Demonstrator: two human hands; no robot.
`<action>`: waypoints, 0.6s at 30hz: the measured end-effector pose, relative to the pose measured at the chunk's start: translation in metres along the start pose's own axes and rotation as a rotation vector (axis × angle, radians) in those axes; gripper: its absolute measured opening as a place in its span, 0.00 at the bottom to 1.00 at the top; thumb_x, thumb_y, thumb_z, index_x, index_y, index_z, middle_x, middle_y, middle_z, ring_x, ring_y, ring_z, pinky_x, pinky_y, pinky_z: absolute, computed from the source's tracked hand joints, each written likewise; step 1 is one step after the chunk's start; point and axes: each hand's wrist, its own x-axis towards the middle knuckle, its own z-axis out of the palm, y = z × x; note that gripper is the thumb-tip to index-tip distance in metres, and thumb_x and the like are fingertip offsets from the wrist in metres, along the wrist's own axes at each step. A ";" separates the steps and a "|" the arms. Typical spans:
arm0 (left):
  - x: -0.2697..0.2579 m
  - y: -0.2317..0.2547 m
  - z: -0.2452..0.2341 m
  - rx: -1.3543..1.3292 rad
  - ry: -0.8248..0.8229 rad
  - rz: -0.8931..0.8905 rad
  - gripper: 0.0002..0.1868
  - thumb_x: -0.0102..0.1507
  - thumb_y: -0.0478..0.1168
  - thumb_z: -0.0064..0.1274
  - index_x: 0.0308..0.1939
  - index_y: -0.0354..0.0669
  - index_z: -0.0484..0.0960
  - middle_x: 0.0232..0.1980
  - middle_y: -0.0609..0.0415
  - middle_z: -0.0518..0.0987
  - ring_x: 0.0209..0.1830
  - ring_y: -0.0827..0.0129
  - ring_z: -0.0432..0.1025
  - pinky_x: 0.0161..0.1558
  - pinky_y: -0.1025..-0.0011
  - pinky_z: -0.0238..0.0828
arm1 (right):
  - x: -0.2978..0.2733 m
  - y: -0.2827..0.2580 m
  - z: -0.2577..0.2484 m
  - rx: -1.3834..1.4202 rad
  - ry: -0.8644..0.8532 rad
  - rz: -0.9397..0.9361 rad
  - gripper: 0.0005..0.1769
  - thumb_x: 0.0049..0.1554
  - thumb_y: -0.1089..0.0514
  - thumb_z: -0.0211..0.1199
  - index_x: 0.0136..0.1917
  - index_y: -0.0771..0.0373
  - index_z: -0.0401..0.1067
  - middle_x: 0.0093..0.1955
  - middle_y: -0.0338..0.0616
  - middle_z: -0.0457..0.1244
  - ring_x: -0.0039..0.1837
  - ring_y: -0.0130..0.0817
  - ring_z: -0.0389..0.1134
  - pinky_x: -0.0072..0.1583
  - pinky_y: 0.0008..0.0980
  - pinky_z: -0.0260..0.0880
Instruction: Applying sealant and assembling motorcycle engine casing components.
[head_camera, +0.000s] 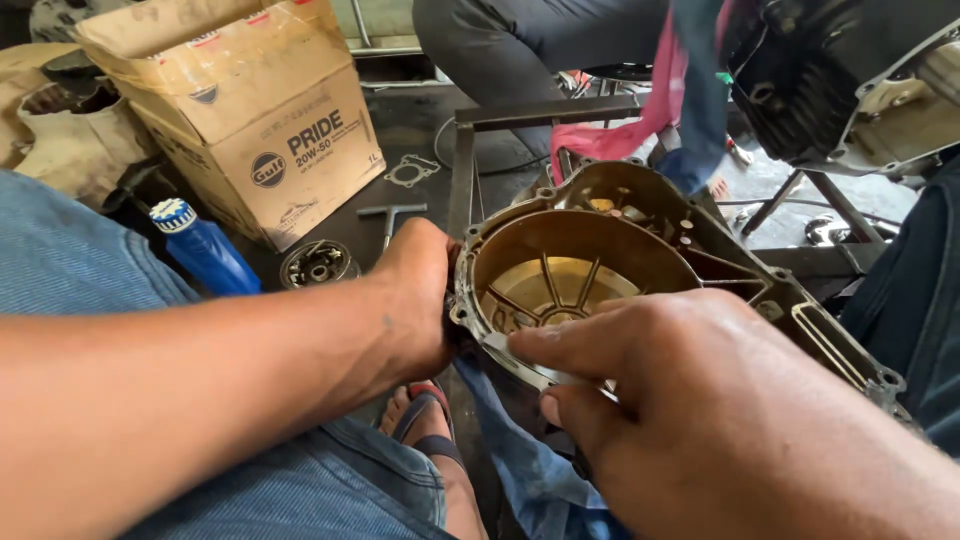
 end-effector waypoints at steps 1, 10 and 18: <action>0.001 0.002 -0.003 0.017 -0.002 0.000 0.17 0.62 0.44 0.37 0.41 0.41 0.81 0.40 0.44 0.81 0.37 0.52 0.75 0.48 0.55 0.76 | -0.003 -0.018 -0.008 0.000 0.002 0.000 0.24 0.51 0.51 0.67 0.61 0.36 0.84 0.44 0.41 0.78 0.43 0.35 0.78 0.50 0.35 0.75; -0.003 0.009 0.005 0.116 -0.068 0.029 0.15 0.61 0.51 0.43 0.34 0.45 0.79 0.33 0.50 0.79 0.31 0.55 0.72 0.41 0.56 0.72 | 0.000 0.002 -0.005 -0.085 -0.053 -0.015 0.19 0.52 0.52 0.64 0.57 0.42 0.85 0.40 0.44 0.77 0.42 0.35 0.81 0.50 0.33 0.79; 0.006 0.012 0.007 0.162 -0.167 -0.010 0.14 0.59 0.49 0.44 0.27 0.46 0.78 0.28 0.51 0.79 0.27 0.58 0.71 0.36 0.59 0.72 | -0.002 -0.061 -0.018 -0.068 0.043 0.238 0.14 0.55 0.50 0.64 0.49 0.44 0.88 0.40 0.40 0.70 0.42 0.36 0.72 0.48 0.34 0.74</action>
